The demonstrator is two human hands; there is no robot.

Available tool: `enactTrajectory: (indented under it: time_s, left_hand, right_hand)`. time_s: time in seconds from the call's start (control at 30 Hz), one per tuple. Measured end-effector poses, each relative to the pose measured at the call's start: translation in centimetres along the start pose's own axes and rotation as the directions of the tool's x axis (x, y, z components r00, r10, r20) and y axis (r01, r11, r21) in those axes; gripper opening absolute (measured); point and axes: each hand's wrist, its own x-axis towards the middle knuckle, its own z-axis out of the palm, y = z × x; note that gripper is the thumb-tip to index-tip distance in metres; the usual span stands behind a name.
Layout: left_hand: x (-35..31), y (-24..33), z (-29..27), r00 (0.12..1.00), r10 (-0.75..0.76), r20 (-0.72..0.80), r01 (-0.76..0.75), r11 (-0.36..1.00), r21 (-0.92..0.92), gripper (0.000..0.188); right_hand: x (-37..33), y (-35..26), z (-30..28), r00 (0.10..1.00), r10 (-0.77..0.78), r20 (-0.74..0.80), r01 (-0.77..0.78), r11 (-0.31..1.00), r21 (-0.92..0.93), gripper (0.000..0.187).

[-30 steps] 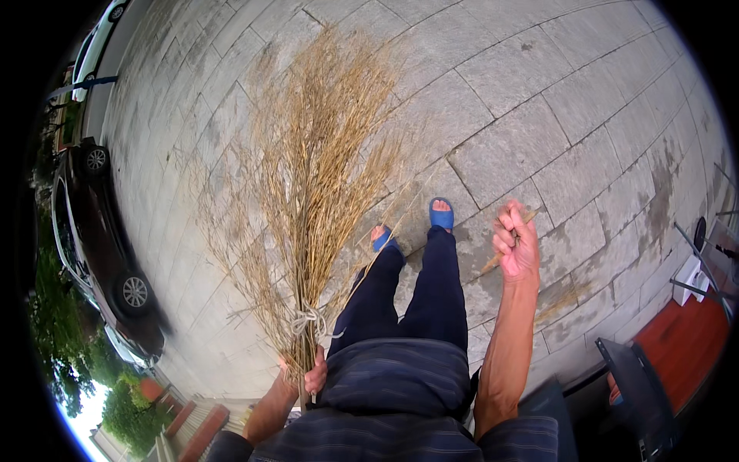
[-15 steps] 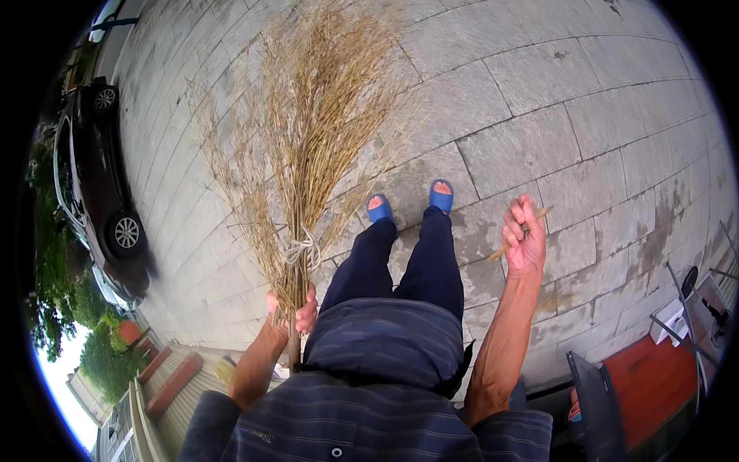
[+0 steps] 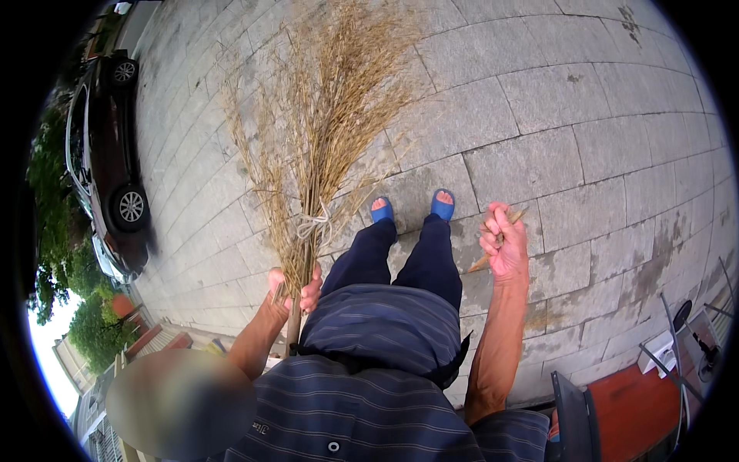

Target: The person assembles a traditional straw broom by inserting a wooden handle into a bundle of straw and securing it with a white tie. They adjust the straw and handle alignment, then lift and inspect the finished broom.

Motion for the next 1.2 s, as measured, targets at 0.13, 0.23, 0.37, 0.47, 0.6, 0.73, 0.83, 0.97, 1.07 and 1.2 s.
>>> enactTrajectory:
  time_s: [0.13, 0.23, 0.37, 0.47, 0.6, 0.73, 0.83, 0.97, 1.07, 1.2]
  left_hand:
    - [0.4, -0.4, 1.3, 0.999, 0.0, -0.054, 0.002, 0.999, 0.039, 0.065]
    - [1.1, 0.2, 2.9, 0.986, 0.027, -0.162, 0.014, 0.969, 0.246, 0.065]
    - [2.0, 0.5, 5.6, 0.935, 0.087, -0.343, 0.058, 0.919, 0.391, 0.054]
    - [3.3, 0.7, 7.0, 0.816, 0.307, -0.49, 0.195, 0.652, 0.733, 0.038]
    - [4.3, 0.9, 5.8, 0.614, 0.665, -0.425, 0.53, 0.051, 0.846, 0.039]
    - [4.2, 1.0, 2.2, 0.451, 0.838, -0.308, 0.741, -0.158, 0.653, 0.046]
    - [3.9, 1.1, 1.3, 0.375, 0.894, -0.246, 0.798, -0.176, 0.577, 0.044]
    - [3.4, 1.4, -0.6, 0.318, 0.928, -0.196, 0.827, -0.171, 0.536, 0.039]
    - [3.0, 1.7, -1.6, 0.282, 0.942, -0.184, 0.842, -0.151, 0.519, 0.038]
    - [2.7, 3.1, -3.9, 0.267, 0.955, -0.126, 0.846, -0.17, 0.506, 0.038]
  right_hand:
    - [-0.6, 0.6, 1.6, 0.998, 0.035, 0.052, -0.034, 0.999, -0.019, 0.014]
    - [-0.4, 1.0, 1.9, 0.996, 0.05, 0.077, -0.049, 0.999, -0.01, 0.014]
    - [-0.7, 1.3, 1.6, 0.995, 0.062, 0.076, -0.063, 0.998, 0.006, 0.015]
    - [-1.1, 1.2, 0.9, 0.998, 0.049, 0.049, -0.05, 0.999, 0.014, 0.015]
    - [-1.6, 0.8, -1.1, 0.999, 0.032, -0.013, -0.032, 0.998, 0.046, 0.014]
    - [-2.4, 0.2, -3.6, 0.996, -0.02, -0.087, 0.024, 0.999, 0.038, 0.013]
    - [-3.1, -0.6, -5.6, 0.992, -0.053, -0.117, 0.06, 0.996, 0.064, 0.013]
    - [-3.9, -1.1, -7.8, 0.987, -0.077, -0.139, 0.095, 0.988, 0.124, 0.013]
    - [-3.8, -1.5, -7.8, 0.987, -0.088, -0.132, 0.108, 0.982, 0.153, 0.013]
    - [-2.8, -2.1, -6.6, 0.986, -0.089, -0.138, 0.106, 0.987, 0.124, 0.011]
